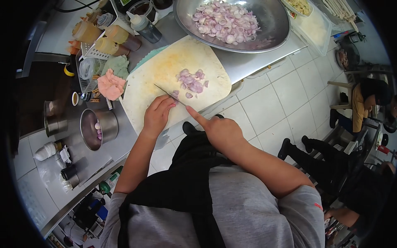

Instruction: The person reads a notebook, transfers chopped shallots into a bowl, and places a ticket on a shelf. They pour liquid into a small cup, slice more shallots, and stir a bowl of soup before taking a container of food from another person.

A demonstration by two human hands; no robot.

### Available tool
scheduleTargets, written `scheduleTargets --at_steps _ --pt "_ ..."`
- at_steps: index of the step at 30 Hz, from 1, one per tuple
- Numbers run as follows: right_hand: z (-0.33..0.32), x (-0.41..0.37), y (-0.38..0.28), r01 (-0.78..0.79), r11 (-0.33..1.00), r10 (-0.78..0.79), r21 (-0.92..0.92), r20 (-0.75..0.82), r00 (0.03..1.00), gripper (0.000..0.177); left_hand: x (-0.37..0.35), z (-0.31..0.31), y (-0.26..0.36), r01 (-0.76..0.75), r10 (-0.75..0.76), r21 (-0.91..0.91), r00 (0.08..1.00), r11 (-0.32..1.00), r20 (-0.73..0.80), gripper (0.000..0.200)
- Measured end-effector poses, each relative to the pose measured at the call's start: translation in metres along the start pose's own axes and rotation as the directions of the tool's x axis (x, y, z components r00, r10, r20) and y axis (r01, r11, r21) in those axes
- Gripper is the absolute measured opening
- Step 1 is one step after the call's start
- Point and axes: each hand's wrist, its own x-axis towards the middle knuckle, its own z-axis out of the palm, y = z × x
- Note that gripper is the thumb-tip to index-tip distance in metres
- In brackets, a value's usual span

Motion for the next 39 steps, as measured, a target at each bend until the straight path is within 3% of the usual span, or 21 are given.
scheduleTargets --at_steps 1,3,7,10,12,19,23,27,29,35,39 --pt "-0.005 -0.005 -0.001 -0.005 1.0 0.005 0.005 -0.002 1.0 0.094 -0.001 -0.001 0.001 -0.001 0.001 0.02 1.0 1.0 0.003 0.017" --pt "-0.029 -0.016 -0.004 -0.011 0.999 0.017 -0.039 0.161 0.987 0.093 -0.001 -0.001 0.001 0.001 -0.001 0.036 1.0 0.999 0.008 0.017" --pt "-0.005 -0.005 0.0 -0.026 1.0 0.024 0.01 0.141 0.99 0.094 -0.001 0.0 0.003 0.001 -0.001 0.017 1.0 1.0 -0.005 0.017" --pt "-0.009 -0.002 -0.003 -0.002 0.999 0.001 0.033 0.03 1.0 0.094 -0.002 -0.001 -0.001 -0.014 0.015 0.023 1.0 1.0 -0.01 0.017" --pt "-0.032 -0.014 -0.006 -0.02 1.0 0.018 0.009 0.178 0.984 0.093 -0.004 -0.001 -0.001 -0.01 0.011 0.034 1.0 0.999 -0.01 0.016" --pt "-0.008 0.01 -0.001 -0.027 0.998 0.018 0.059 0.156 0.988 0.09 0.002 -0.005 0.003 -0.028 0.028 0.026 1.0 0.999 -0.002 0.017" --pt "-0.02 0.006 0.013 -0.139 0.988 0.124 0.065 0.192 0.973 0.09 0.001 -0.001 0.001 -0.001 0.001 -0.016 1.0 1.0 -0.002 0.022" --pt "-0.014 0.006 0.011 -0.143 0.983 0.119 0.118 0.192 0.974 0.092 0.004 -0.003 0.005 -0.009 0.003 0.087 0.998 0.996 0.066 0.022" --pt "-0.011 0.009 0.01 -0.142 0.983 0.116 0.117 0.205 0.972 0.092 0.009 -0.005 0.017 0.108 -0.107 -0.034 0.994 0.994 0.032 0.023" --pt "-0.006 0.005 0.012 -0.144 0.98 0.11 0.138 0.226 0.968 0.093 0.023 0.004 0.015 -0.032 0.032 0.004 0.997 0.999 0.065 0.026" --pt "-0.014 -0.003 0.012 -0.176 0.973 0.13 0.147 0.28 0.951 0.09 0.012 0.003 0.014 0.056 -0.047 -0.08 0.993 0.995 0.11 0.024"
